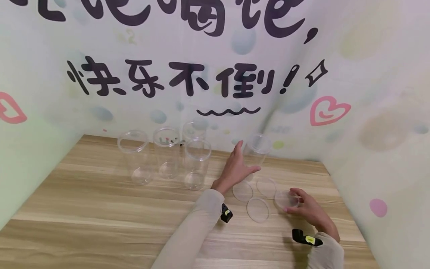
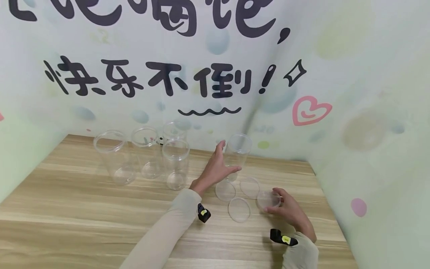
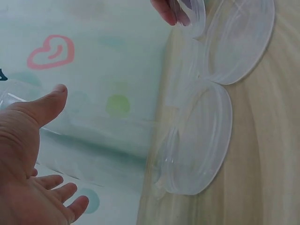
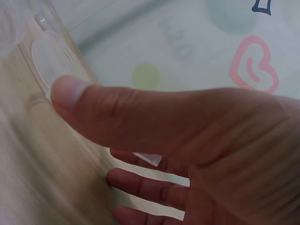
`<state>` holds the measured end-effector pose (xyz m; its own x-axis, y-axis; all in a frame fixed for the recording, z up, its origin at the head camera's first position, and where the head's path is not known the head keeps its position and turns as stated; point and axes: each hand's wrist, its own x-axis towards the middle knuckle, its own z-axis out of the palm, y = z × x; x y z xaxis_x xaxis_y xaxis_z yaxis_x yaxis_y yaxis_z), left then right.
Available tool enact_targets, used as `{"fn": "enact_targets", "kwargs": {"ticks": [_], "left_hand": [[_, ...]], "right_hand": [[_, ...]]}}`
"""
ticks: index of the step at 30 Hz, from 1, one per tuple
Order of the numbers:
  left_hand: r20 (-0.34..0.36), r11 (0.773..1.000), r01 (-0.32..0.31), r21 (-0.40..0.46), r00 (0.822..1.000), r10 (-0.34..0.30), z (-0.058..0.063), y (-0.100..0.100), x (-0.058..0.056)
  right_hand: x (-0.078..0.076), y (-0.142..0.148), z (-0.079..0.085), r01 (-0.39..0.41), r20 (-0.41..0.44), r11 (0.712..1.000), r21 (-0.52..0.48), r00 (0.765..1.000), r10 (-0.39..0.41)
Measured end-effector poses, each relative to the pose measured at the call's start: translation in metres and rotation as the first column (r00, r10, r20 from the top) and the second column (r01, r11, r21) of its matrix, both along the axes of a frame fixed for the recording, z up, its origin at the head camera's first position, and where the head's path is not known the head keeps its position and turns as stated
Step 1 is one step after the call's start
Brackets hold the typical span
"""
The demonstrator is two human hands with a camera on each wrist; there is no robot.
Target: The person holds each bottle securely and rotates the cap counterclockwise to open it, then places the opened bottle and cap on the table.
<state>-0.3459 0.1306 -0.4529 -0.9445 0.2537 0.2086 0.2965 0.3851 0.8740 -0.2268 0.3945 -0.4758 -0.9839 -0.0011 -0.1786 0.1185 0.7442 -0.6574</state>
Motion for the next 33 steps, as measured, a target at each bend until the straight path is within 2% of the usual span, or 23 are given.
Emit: {"fn": "enact_targets", "kwargs": {"ticks": [10,16,22,26,33], "left_hand": [[-0.042,0.999,0.028,0.035,0.999,-0.027,-0.004,0.002,-0.004],[-0.057,0.999,0.020,0.050,0.998,-0.017,-0.004,0.002,-0.006],[-0.074,0.994,0.019,0.103,0.997,-0.011,-0.004,0.000,-0.007],[-0.092,0.992,-0.013,0.125,0.995,0.025,-0.002,0.000,-0.007],[-0.157,0.991,-0.088,0.104,0.982,0.103,0.007,-0.002,-0.002]], "right_hand": [[-0.006,-0.005,-0.001,-0.025,-0.013,0.999,0.032,1.000,0.026],[-0.008,-0.007,-0.002,-0.043,-0.017,0.998,0.043,0.999,0.044],[-0.009,-0.010,-0.004,-0.038,-0.022,0.999,0.039,0.999,0.039],[-0.010,-0.010,-0.006,-0.040,-0.028,0.998,0.050,0.999,0.041],[-0.011,-0.012,-0.007,-0.047,-0.038,0.996,0.078,0.998,0.050]]}}
